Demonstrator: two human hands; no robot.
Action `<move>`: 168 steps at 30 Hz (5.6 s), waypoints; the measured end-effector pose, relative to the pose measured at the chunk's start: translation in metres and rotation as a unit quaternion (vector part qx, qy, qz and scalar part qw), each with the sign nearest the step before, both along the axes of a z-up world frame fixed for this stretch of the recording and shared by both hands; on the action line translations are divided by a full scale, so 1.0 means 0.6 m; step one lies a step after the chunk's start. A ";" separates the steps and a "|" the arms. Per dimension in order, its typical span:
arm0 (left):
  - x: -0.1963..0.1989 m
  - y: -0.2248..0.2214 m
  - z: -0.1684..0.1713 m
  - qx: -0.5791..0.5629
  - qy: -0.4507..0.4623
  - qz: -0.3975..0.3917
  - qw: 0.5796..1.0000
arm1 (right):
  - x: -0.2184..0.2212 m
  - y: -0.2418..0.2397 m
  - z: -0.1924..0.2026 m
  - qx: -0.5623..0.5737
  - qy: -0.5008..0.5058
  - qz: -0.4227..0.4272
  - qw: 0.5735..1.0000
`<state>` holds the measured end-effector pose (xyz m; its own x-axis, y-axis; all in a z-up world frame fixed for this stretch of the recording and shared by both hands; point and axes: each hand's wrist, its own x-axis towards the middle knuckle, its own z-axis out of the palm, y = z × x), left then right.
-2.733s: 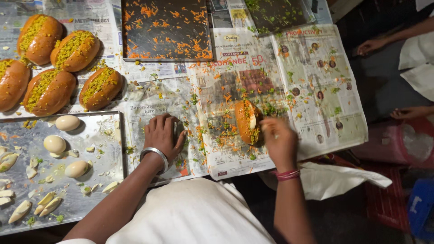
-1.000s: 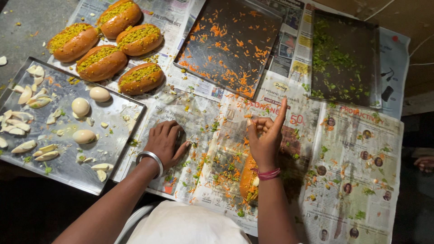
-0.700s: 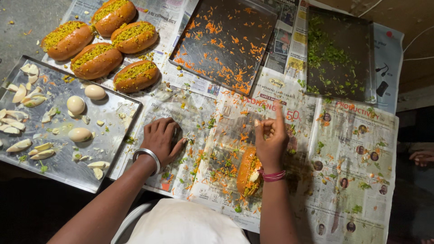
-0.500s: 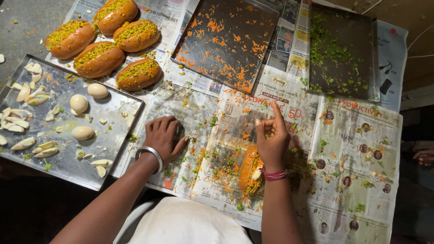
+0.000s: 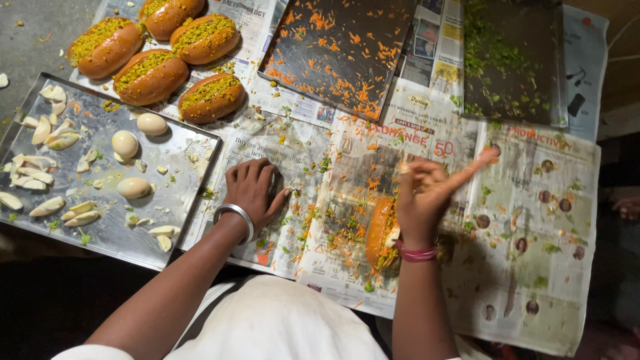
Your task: The person fills bread rolls with a yellow mixture and tops them with shredded carrots and green herbs by hand on a newspaper-covered surface.
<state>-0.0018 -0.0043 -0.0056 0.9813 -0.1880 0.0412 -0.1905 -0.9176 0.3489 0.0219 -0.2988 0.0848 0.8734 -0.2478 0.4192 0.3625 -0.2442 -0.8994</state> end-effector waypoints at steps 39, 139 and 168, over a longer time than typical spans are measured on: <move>0.004 0.035 0.011 -0.108 0.025 -0.106 0.988 | 0.133 -0.036 -0.142 -0.188 0.169 -0.091 0.963; -0.002 -0.012 -0.017 0.016 -0.024 0.055 0.998 | -0.162 -0.580 -0.146 -0.492 0.207 -0.198 0.822; 0.004 0.049 -0.006 -0.141 0.010 -0.102 0.985 | 0.325 0.494 -0.048 -0.601 0.099 0.405 0.682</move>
<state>0.0005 0.0253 -0.0089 0.9257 -0.3646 0.1009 -0.3509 -0.7279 0.5891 0.2169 -0.0021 0.0563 0.5891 0.7679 -0.2517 0.7161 -0.6404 -0.2778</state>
